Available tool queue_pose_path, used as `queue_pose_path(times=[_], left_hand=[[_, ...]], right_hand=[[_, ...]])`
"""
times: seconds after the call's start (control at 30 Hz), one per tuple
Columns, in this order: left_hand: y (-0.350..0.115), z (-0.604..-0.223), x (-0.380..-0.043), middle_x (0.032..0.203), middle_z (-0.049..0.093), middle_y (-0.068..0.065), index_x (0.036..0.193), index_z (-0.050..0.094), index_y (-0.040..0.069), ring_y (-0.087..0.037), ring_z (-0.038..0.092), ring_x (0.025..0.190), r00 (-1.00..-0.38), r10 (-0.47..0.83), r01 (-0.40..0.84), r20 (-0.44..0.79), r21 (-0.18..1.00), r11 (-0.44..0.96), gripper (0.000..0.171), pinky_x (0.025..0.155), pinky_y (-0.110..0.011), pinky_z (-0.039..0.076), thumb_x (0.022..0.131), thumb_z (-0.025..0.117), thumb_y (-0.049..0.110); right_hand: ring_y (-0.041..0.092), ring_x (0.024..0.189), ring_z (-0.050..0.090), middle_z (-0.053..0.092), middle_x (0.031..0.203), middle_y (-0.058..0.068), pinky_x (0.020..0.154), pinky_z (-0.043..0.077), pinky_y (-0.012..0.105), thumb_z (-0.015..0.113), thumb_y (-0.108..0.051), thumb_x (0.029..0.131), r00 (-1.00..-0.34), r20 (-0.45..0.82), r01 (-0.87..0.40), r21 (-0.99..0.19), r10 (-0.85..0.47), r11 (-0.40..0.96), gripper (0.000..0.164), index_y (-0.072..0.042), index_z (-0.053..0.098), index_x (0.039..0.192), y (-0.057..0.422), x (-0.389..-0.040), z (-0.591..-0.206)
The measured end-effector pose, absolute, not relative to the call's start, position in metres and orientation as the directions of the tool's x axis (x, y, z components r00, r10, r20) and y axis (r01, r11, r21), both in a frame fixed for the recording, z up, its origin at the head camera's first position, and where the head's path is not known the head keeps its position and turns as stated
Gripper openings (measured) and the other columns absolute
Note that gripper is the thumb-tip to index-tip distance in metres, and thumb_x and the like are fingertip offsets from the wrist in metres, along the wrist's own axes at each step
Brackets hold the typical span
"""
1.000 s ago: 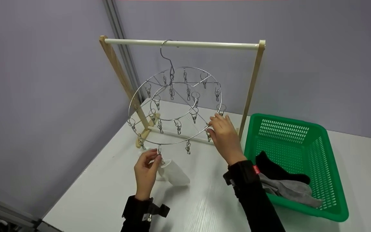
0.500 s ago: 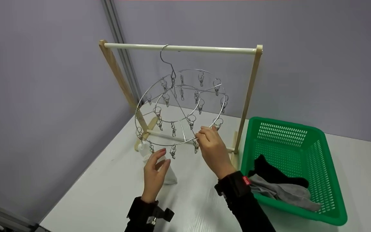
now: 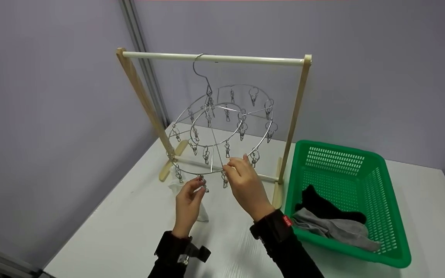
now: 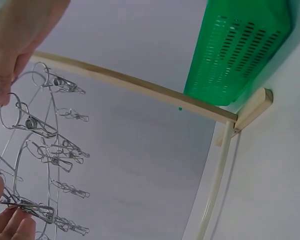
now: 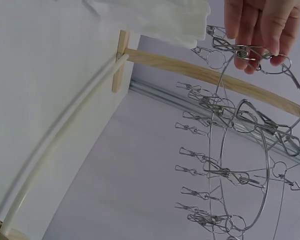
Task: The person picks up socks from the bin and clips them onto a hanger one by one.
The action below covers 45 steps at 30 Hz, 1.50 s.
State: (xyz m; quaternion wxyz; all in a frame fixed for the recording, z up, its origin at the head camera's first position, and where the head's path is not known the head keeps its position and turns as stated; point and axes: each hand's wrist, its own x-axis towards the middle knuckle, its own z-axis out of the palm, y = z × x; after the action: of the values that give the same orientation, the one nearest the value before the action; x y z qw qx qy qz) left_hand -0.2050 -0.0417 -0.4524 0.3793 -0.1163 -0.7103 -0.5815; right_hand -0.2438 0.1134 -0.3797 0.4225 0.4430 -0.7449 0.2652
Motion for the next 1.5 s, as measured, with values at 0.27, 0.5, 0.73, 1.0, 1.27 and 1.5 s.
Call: queue_pose_path(times=[0.27, 0.5, 0.73, 1.0, 1.27, 1.5], left_hand=[[-0.045, -0.451, -0.203, 0.082, 0.051, -0.002, 0.083, 0.054, 0.007, -0.012, 0.050, 0.075, -0.692, -0.279, 0.592, 0.666, 0.745, 0.309, 0.008, 0.056, -0.021, 0.044, 0.075, 0.053, 0.010], [-0.045, -0.446, -0.201, 0.084, 0.051, -0.002, 0.082, 0.055, 0.007, -0.012, 0.050, 0.074, -0.681, -0.272, 0.610, 0.680, 0.732, 0.302, 0.007, 0.054, -0.020, 0.044, 0.075, 0.052, 0.007], [-0.039, -0.444, -0.202, 0.083, 0.051, -0.002, 0.082, 0.055, 0.006, -0.010, 0.050, 0.070, -0.661, -0.255, 0.639, 0.706, 0.707, 0.303, 0.009, 0.050, -0.018, 0.044, 0.074, 0.053, 0.004], [-0.044, -0.490, -0.229, 0.082, 0.049, -0.003, 0.086, 0.055, 0.008, -0.012, 0.050, 0.072, -0.587, -0.292, 0.695, 0.755, 0.655, 0.296, 0.010, 0.052, -0.019, 0.044, 0.077, 0.051, 0.008], [-0.045, -0.565, -0.278, 0.088, 0.048, 0.000, 0.093, 0.053, 0.014, -0.012, 0.050, 0.076, -0.570, -0.336, 0.648, 0.750, 0.662, 0.376, 0.019, 0.055, -0.018, 0.044, 0.074, 0.054, 0.008], [-0.041, -0.599, -0.294, 0.089, 0.047, 0.005, 0.092, 0.053, 0.021, -0.012, 0.050, 0.078, -0.617, -0.383, 0.633, 0.688, 0.723, 0.277, 0.020, 0.057, -0.020, 0.045, 0.073, 0.057, 0.016]], right_hand=[[0.024, 0.094, 0.043, 0.051, 0.090, 0.015, 0.083, 0.030, 0.040, 0.053, -0.003, 0.071, -0.260, 0.867, -0.884, -0.037, -0.425, 0.465, 0.017, 0.002, 0.056, 0.087, 0.114, -0.244, -0.381], [0.024, 0.092, 0.045, 0.052, 0.095, 0.014, 0.080, 0.035, 0.031, 0.049, -0.008, 0.077, -0.203, 0.909, -0.885, -0.012, -0.363, 0.465, 0.019, 0.004, 0.056, 0.090, 0.131, -0.244, -0.377], [0.023, 0.090, 0.045, 0.052, 0.095, 0.014, 0.081, 0.034, 0.029, 0.056, 0.003, 0.067, -0.291, 0.893, -0.808, -0.038, -0.343, 0.588, 0.026, 0.005, 0.054, 0.093, 0.180, -0.246, -0.371], [0.021, 0.096, 0.042, 0.049, 0.102, 0.008, 0.080, 0.032, 0.030, 0.054, -0.006, 0.074, -0.355, 0.878, -0.786, -0.093, -0.322, 0.611, 0.032, -0.005, 0.049, 0.106, 0.242, -0.265, -0.395], [0.023, 0.089, 0.043, 0.050, 0.094, 0.011, 0.076, 0.033, 0.029, 0.058, -0.006, 0.069, -0.474, 0.797, -0.696, -0.079, -0.374, 0.714, 0.028, -0.001, 0.053, 0.096, 0.251, -0.250, -0.367], [0.019, 0.083, 0.045, 0.051, 0.087, 0.007, 0.067, 0.038, 0.027, 0.066, -0.004, 0.059, -0.526, 0.649, -0.714, 0.014, -0.550, 0.700, 0.031, -0.005, 0.055, 0.087, 0.265, -0.274, -0.374]])
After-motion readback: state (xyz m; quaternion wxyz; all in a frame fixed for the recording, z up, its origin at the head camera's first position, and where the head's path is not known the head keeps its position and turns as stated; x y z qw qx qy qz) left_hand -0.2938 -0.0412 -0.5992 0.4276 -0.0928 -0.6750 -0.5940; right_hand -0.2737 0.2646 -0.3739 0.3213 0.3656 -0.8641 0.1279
